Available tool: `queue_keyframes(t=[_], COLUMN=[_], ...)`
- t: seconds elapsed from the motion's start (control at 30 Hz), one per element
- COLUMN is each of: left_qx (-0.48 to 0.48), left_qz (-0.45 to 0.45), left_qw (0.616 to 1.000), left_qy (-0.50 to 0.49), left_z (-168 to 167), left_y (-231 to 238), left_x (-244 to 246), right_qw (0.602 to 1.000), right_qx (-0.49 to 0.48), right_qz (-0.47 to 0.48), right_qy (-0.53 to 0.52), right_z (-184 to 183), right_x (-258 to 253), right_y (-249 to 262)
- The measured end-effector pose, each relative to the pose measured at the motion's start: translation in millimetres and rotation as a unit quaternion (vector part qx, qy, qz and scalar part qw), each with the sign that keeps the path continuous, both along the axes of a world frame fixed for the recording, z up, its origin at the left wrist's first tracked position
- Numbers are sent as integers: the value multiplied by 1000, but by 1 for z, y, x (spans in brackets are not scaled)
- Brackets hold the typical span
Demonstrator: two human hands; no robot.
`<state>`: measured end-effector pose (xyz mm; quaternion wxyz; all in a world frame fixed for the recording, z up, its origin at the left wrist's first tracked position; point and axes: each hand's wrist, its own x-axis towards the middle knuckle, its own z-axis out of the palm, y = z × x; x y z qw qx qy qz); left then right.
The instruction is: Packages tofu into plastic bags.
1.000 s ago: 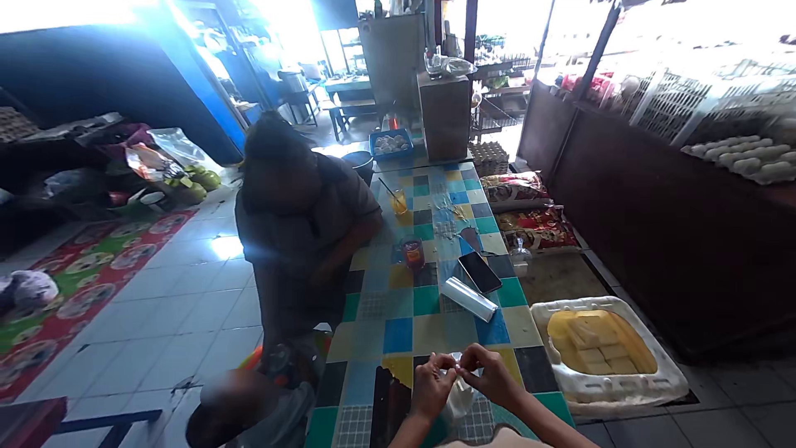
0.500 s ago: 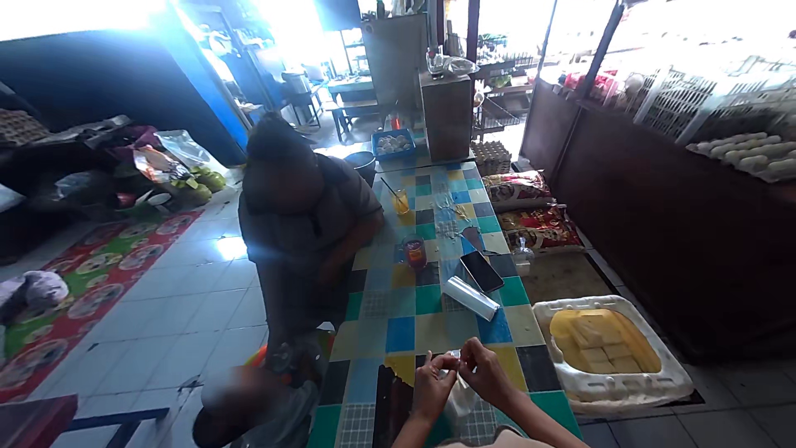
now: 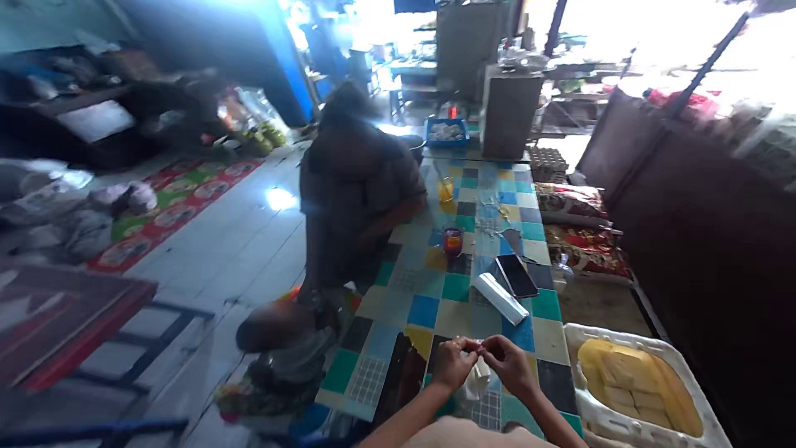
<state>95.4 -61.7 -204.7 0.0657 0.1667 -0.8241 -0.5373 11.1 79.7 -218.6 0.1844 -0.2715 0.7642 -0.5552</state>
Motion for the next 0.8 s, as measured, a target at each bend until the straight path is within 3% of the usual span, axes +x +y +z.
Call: queue_keyframes(t=[0.23, 0.33, 0.43, 0.57, 0.63, 0.8], left_qx=[-3, 41, 93, 39, 33, 81], left_qz=[-18, -25, -94, -162, -155, -96], left_qw=[998, 998, 991, 986, 987, 992], left_qy=[60, 28, -34, -23, -27, -2], left_z=[1, 6, 13, 10, 7, 2], left_y=[7, 8, -3, -18, -18, -10], left_x=[9, 9, 6, 3, 4, 10], right_qw=[982, 974, 964, 945, 946, 981], right_qx=[67, 69, 48, 3, -7, -11], right_qz=[-1, -25, -13, 33, 39, 53], right_qy=[177, 215, 262, 325, 323, 188], right_z=[-1, -2, -7, -14, -16, -10], right_x=[12, 16, 20, 11, 6, 1], right_y=[-2, -1, 0, 5, 6, 11])
